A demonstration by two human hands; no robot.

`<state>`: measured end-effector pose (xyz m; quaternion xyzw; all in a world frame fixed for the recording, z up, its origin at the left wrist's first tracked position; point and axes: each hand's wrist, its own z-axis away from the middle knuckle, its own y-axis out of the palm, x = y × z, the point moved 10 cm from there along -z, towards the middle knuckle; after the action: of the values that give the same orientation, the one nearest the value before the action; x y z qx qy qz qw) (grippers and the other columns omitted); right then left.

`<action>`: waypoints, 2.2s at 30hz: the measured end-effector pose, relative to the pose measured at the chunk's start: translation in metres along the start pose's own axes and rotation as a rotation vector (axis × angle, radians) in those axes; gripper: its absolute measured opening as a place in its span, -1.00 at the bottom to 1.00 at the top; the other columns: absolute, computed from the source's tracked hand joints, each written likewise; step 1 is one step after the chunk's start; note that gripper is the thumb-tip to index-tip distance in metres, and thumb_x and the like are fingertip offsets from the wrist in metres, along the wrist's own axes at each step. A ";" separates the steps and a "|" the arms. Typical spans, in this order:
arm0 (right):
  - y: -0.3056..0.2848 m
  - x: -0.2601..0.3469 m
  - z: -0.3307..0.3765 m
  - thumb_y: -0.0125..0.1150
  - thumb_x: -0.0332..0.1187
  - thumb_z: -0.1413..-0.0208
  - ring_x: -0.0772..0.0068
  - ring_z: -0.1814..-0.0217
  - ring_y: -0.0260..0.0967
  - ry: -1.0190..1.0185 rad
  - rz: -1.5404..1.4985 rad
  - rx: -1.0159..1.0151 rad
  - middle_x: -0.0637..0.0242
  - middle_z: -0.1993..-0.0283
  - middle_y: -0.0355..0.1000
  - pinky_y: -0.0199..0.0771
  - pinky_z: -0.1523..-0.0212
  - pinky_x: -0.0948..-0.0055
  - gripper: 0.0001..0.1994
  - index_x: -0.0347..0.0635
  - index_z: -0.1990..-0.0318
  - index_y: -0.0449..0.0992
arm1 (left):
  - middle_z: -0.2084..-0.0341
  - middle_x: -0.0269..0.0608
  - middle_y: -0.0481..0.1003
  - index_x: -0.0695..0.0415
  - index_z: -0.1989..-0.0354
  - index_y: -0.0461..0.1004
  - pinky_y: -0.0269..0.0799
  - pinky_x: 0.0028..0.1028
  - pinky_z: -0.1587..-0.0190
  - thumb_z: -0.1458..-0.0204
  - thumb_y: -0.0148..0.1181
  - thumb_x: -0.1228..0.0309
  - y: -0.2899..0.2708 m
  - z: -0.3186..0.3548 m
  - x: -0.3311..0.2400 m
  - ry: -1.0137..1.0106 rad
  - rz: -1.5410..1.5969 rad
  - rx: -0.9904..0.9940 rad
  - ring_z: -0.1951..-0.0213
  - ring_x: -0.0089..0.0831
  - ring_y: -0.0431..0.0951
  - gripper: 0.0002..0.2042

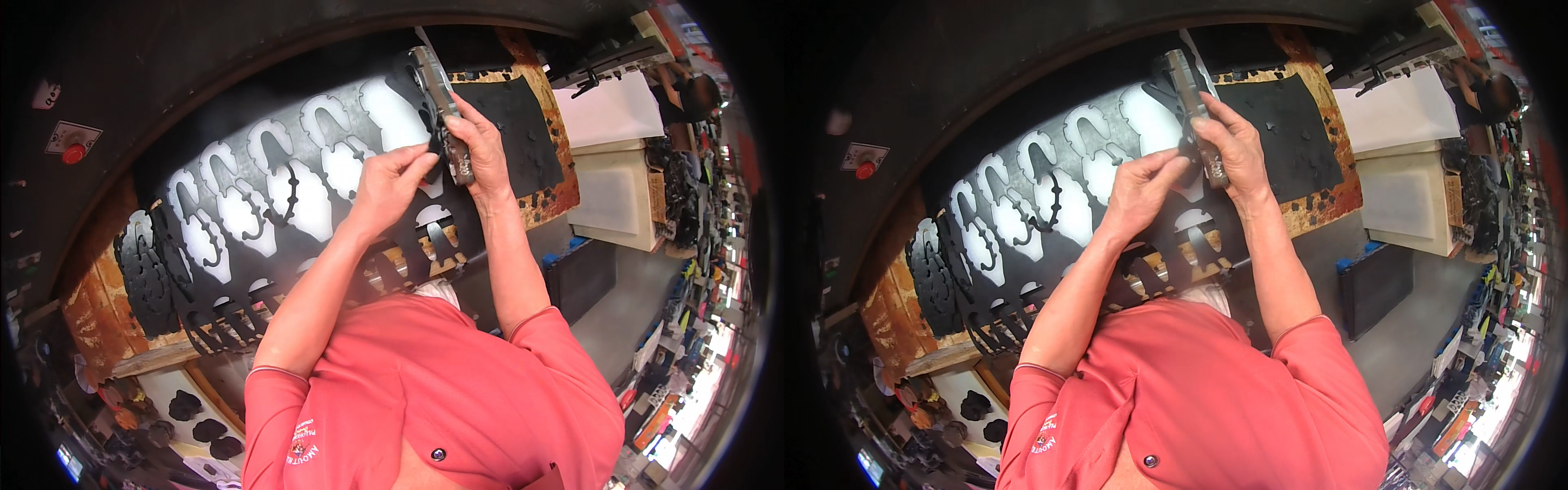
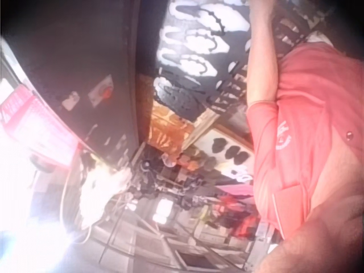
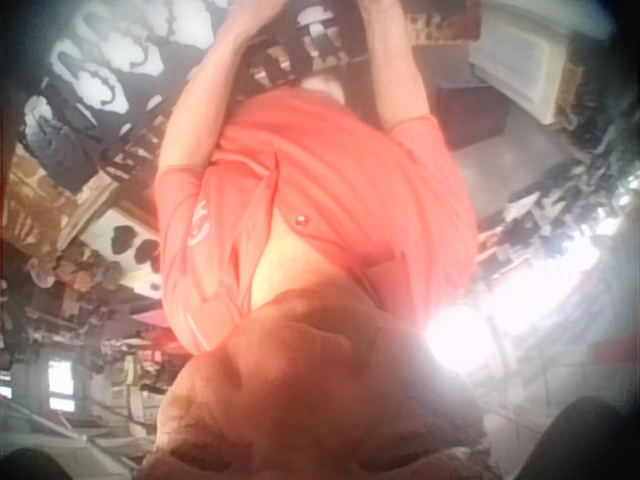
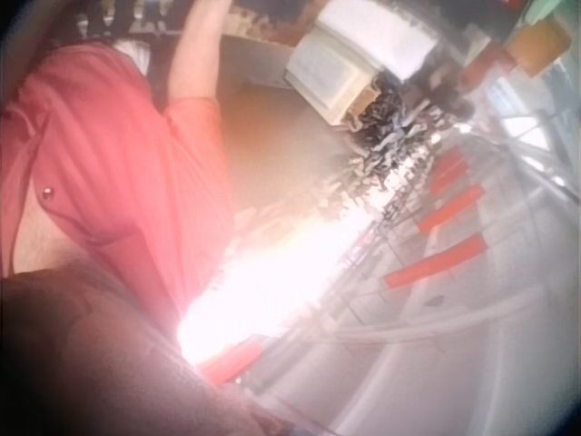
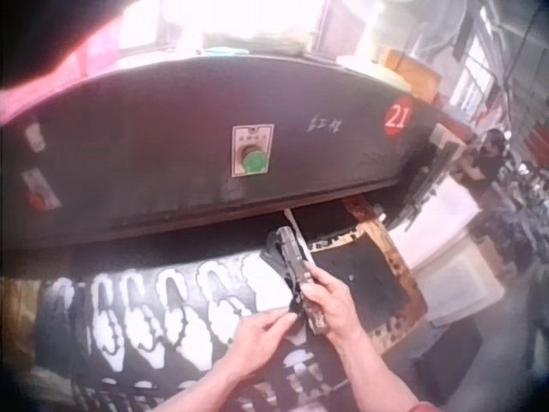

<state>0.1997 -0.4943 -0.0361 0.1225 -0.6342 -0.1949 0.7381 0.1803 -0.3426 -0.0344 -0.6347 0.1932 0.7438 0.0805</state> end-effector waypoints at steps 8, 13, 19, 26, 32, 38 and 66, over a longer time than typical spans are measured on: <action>0.004 0.002 0.005 0.46 -0.39 -0.20 0.52 -0.11 0.52 -0.081 0.070 -0.067 0.18 -0.17 0.58 0.51 -0.19 0.50 -0.34 -0.45 -0.41 0.40 | 0.40 -0.37 0.59 0.35 0.00 0.65 0.65 -0.55 0.31 -0.40 0.21 0.40 -0.073 0.045 -0.005 -0.003 -0.046 -0.366 0.39 -0.64 0.56 -0.76; 0.004 0.000 0.005 0.47 -0.36 -0.20 0.54 -0.09 0.50 -0.075 0.096 -0.068 0.23 -0.13 0.55 0.49 -0.19 0.52 -0.32 -0.45 -0.43 0.38 | 0.34 -0.40 0.61 0.24 0.04 0.67 0.66 -0.59 0.38 -0.40 0.22 0.40 -0.109 0.087 -0.015 -0.013 -0.094 -0.458 0.39 -0.73 0.53 -0.82; 0.003 -0.002 0.006 0.48 -0.38 -0.19 0.50 -0.16 0.50 -0.118 0.241 -0.076 0.19 -0.22 0.53 0.48 -0.23 0.50 -0.31 -0.43 -0.44 0.39 | 0.23 -0.35 0.68 0.29 -0.10 0.65 0.62 -0.60 0.34 -0.40 0.23 0.41 -0.211 0.162 -0.043 -0.033 -0.251 -0.697 0.32 -0.68 0.59 -0.75; 0.019 -0.007 0.003 0.45 -0.48 -0.23 0.26 -0.50 0.33 -0.144 0.419 -0.029 -0.06 -0.53 0.29 0.26 -0.50 0.36 -0.29 -0.49 -0.48 0.29 | 0.26 -0.21 0.68 0.38 -0.14 0.62 0.67 -0.52 0.39 -0.34 0.30 0.41 -0.312 0.251 -0.067 0.009 -0.494 -1.075 0.34 -0.63 0.60 -0.68; 0.019 -0.006 0.001 0.43 -0.48 -0.24 0.29 -0.50 0.32 -0.152 0.534 -0.028 0.01 -0.49 0.35 0.25 -0.49 0.37 -0.33 -0.45 -0.47 0.33 | 0.30 -0.17 0.68 0.46 -0.17 0.57 0.60 -0.56 0.44 -0.33 0.29 0.38 -0.391 0.333 -0.065 -0.112 -0.574 -1.344 0.47 -0.61 0.61 -0.62; 0.021 -0.005 0.001 0.45 -0.45 -0.22 0.31 -0.45 0.36 -0.196 0.628 -0.008 0.08 -0.43 0.40 0.27 -0.47 0.36 -0.33 -0.42 -0.46 0.36 | 0.28 -0.13 0.69 0.45 -0.15 0.59 0.56 -0.57 0.46 -0.31 0.32 0.36 -0.402 0.366 -0.061 -0.165 -0.574 -1.388 0.45 -0.57 0.64 -0.61; 0.016 0.028 0.067 0.54 -0.42 0.03 0.08 -0.44 0.40 -0.348 1.149 -0.003 -0.03 -0.41 0.41 0.33 -0.46 0.24 -0.35 -0.38 -0.29 0.55 | -0.55 0.43 -0.01 0.12 -0.55 0.22 -0.20 0.39 -0.53 -0.08 0.46 -0.09 -0.176 0.159 -0.035 0.194 -1.358 -0.558 -0.57 0.48 -0.11 -0.07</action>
<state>0.1393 -0.4883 0.0064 -0.2747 -0.7101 0.2169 0.6109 0.1053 -0.1158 -0.0141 -0.6743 -0.4322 0.4921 0.3412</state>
